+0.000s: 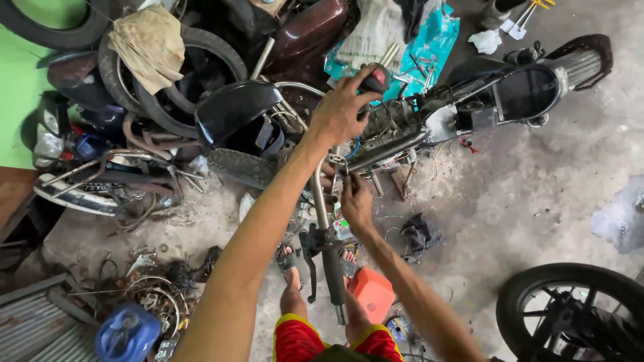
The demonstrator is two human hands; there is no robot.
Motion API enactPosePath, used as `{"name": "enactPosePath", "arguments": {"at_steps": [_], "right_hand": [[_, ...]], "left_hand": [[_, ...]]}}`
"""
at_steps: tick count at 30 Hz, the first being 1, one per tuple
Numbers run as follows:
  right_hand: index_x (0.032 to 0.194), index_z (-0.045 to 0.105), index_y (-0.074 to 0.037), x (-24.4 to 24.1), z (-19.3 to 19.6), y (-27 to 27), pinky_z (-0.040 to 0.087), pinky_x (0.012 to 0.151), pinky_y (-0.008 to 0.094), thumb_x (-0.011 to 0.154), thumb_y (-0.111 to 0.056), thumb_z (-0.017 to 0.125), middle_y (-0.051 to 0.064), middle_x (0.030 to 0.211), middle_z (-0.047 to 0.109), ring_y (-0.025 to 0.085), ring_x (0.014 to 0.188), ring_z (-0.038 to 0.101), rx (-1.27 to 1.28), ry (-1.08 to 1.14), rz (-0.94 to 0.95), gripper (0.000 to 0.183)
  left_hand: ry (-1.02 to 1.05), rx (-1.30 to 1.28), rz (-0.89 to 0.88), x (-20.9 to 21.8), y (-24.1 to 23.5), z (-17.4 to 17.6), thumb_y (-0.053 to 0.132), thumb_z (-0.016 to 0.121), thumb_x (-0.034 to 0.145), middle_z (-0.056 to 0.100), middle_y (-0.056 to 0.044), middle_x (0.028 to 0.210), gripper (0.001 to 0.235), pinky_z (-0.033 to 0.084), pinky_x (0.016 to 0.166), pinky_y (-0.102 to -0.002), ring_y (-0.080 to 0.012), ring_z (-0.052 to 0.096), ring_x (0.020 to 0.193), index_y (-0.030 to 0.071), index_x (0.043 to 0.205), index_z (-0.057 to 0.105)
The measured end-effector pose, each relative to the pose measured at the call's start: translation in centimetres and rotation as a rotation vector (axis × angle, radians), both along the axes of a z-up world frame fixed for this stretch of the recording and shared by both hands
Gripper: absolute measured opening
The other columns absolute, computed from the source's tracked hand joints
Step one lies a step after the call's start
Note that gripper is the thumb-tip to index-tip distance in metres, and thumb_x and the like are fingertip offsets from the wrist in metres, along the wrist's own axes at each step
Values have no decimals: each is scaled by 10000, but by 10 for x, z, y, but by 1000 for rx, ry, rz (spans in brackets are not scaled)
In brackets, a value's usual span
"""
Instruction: The person works on the front fork and handlebar area of a motorcycle, connecting and securing wires near the steering stem. They then move to the handlebars, adjusting and routing cables and wires around the grips and controls.
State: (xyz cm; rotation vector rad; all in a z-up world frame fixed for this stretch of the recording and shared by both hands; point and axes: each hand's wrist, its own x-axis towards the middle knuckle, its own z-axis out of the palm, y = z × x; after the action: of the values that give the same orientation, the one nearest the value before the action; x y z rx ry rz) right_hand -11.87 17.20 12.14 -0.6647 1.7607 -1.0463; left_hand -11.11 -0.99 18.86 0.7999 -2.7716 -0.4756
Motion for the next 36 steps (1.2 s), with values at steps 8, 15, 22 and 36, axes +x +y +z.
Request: {"name": "enactPosePath", "arguments": {"at_steps": [8,15,22,36], "right_hand": [[1143,579,-6,-26,-17,20,546,601,279,946,-40,421,107,942,643,188,719,597,-249,404,-19,254],[1229,543,59,-96,-1,-19,396,369,249,984,-92,416,178,891,673,143,464,499,-510,575,495,315],[1118,608,-57,-113,-1,-44,454,623,381,848,44,495,128,959,685,268,747,624,-571,864,911,310],[1174,590,-232,-129,-22,-74,249,1112,553,701,-45,723,18,1165,645,285,1216,505,-584,1279,1252,526]], "left_hand": [[5,34,7,-4,-3,-11,182,685,774,214,-42,1491,458,564,836,-491,-389,433,1203,234,1222,606],[34,23,-7,0,2,3,158,678,781,224,-47,1477,406,584,765,-450,-354,467,1133,194,1182,631],[38,19,3,0,1,2,165,659,806,219,-34,1474,390,574,801,-490,-388,436,1181,216,1191,623],[63,-2,-3,-2,-1,-3,158,664,815,204,-16,1480,371,560,861,-515,-413,422,1204,207,1181,630]]}}
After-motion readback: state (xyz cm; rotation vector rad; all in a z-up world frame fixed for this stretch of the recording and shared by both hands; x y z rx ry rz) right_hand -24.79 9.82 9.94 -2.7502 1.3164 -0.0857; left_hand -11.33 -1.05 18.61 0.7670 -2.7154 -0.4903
